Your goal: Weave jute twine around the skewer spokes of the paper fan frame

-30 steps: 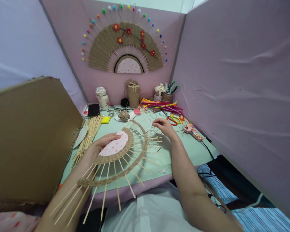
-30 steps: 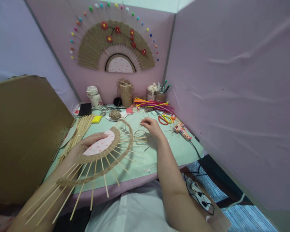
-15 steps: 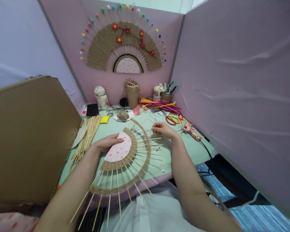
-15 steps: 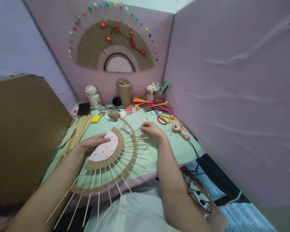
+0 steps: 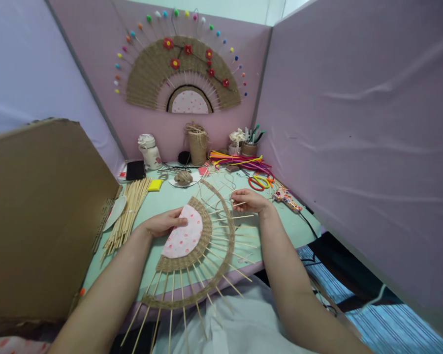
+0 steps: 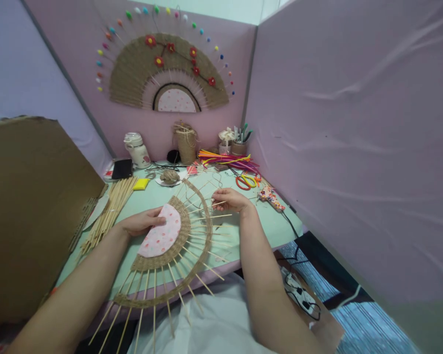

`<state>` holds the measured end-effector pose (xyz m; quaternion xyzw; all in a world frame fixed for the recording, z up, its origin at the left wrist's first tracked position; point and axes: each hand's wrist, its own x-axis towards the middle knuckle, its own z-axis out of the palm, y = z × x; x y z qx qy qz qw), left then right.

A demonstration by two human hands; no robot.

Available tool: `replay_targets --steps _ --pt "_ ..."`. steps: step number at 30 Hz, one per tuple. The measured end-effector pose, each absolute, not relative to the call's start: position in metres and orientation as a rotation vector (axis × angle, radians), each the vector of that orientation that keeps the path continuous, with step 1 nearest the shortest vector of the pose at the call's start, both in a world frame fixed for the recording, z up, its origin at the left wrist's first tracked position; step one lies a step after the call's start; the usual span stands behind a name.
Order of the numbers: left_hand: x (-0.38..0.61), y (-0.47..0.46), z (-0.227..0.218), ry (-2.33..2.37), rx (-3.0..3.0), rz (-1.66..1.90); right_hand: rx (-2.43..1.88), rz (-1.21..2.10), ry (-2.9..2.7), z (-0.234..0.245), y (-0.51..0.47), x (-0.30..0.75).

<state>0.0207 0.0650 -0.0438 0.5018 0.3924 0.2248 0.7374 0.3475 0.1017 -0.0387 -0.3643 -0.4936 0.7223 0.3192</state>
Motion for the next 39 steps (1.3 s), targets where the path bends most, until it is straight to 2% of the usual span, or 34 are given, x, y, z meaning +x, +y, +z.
replay_targets --steps 17,22,26,32,35,39 --pt "0.026 0.065 -0.041 0.889 1.208 0.482 -0.985 1.763 -1.262 -0.052 0.104 0.304" --pt "0.047 0.07 -0.035 1.237 1.465 0.874 -0.988 1.765 -1.088 -0.051 0.102 0.287" --pt "0.073 0.069 -0.022 1.532 2.021 1.209 -0.969 1.789 -1.019 -0.051 0.1 0.273" --pt "0.105 0.065 -0.006 1.695 2.455 0.989 -0.93 1.759 -0.981 -0.053 0.097 0.266" --pt "0.114 0.07 -0.009 1.698 2.464 0.804 -0.926 1.726 -0.985 -0.057 0.098 0.265" --pt "0.12 0.074 -0.012 1.75 2.419 0.741 -0.915 1.712 -1.007 -0.061 0.101 0.265"
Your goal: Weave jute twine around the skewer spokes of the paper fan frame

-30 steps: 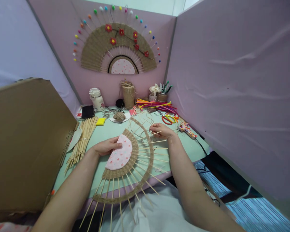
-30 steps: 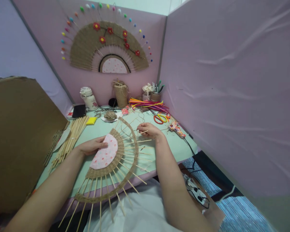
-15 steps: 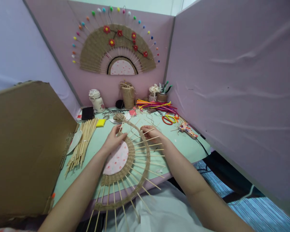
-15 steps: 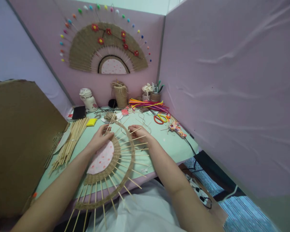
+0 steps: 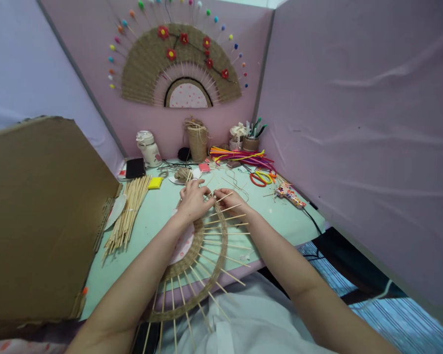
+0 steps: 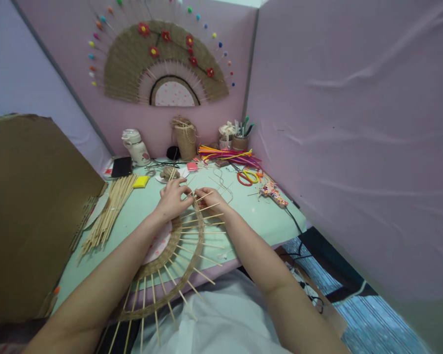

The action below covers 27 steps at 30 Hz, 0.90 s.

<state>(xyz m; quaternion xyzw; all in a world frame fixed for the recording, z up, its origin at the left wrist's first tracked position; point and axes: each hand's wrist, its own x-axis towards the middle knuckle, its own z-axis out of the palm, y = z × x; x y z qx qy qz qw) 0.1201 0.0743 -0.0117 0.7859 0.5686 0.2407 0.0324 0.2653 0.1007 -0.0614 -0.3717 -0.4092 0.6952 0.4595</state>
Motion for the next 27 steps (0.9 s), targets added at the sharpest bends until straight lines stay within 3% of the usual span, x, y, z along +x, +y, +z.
replay_targets --steps 13,21,27 --pt "0.113 0.086 -0.017 1.833 2.271 0.675 -1.064 1.452 -1.073 -0.07 0.113 0.27" --pt "0.119 0.071 -0.017 1.792 2.474 0.953 -0.983 1.537 -1.095 -0.066 0.108 0.267" --pt "0.118 0.076 -0.019 1.708 2.531 0.846 -0.988 1.502 -1.119 -0.068 0.109 0.267"
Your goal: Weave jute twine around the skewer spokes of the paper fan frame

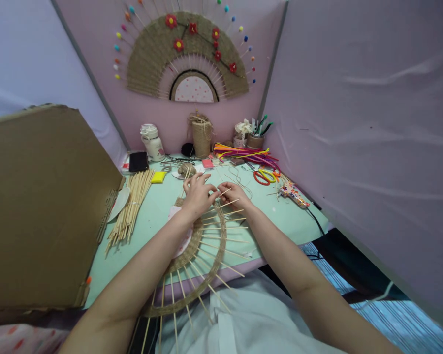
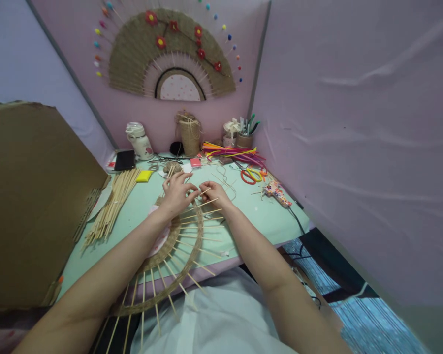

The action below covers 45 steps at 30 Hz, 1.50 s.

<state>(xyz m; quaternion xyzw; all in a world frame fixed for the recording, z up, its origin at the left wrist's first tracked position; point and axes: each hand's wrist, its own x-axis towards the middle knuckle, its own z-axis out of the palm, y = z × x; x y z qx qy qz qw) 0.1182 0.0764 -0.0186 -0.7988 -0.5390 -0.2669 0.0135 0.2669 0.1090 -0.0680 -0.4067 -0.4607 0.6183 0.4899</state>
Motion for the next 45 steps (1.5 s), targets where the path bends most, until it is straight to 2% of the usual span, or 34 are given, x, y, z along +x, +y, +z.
replay_targets --steps 10,23,45 --pt "0.116 0.082 -0.021 -1.857 -2.527 -0.885 -0.917 1.525 -1.164 -0.066 0.106 0.265" --pt "0.119 0.071 -0.02 -1.817 -2.407 -0.952 -0.912 1.607 -1.073 -0.052 0.099 0.272" --pt "0.118 0.078 -0.019 -1.817 -2.471 -0.887 -0.996 1.469 -1.163 -0.059 0.104 0.27"
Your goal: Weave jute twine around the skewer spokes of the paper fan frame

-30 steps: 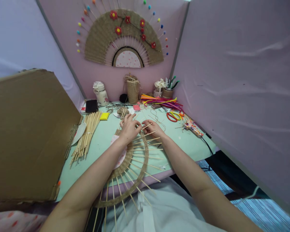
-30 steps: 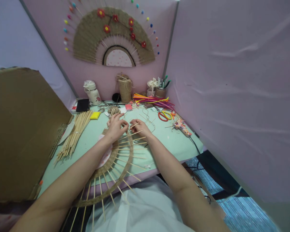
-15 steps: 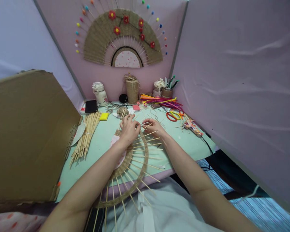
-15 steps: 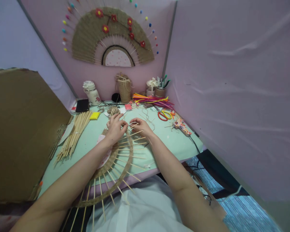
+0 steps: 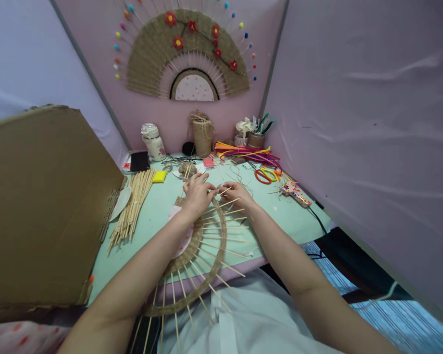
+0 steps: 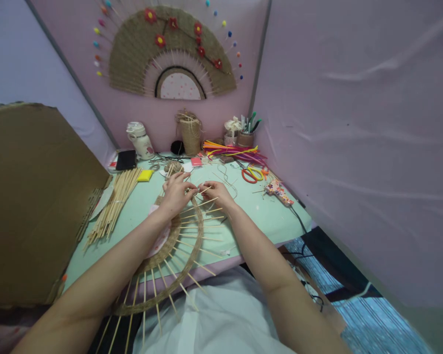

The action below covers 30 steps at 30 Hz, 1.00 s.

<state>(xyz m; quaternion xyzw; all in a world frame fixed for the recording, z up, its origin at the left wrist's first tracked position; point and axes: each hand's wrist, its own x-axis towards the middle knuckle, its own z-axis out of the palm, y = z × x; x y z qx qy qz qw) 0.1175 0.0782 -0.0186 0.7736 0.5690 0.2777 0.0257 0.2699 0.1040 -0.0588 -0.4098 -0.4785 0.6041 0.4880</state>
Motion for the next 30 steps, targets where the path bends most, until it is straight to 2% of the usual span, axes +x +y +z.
replay_targets --steps 12,30 --pt "0.1226 0.0814 -0.0177 1.762 2.508 0.771 -0.939 1.482 -1.123 -0.0621 0.1043 0.2689" --pt "0.1208 0.0782 -0.0141 1.8 2.41 0.884 -0.915 1.542 -1.348 -0.0609 0.1007 0.2746"
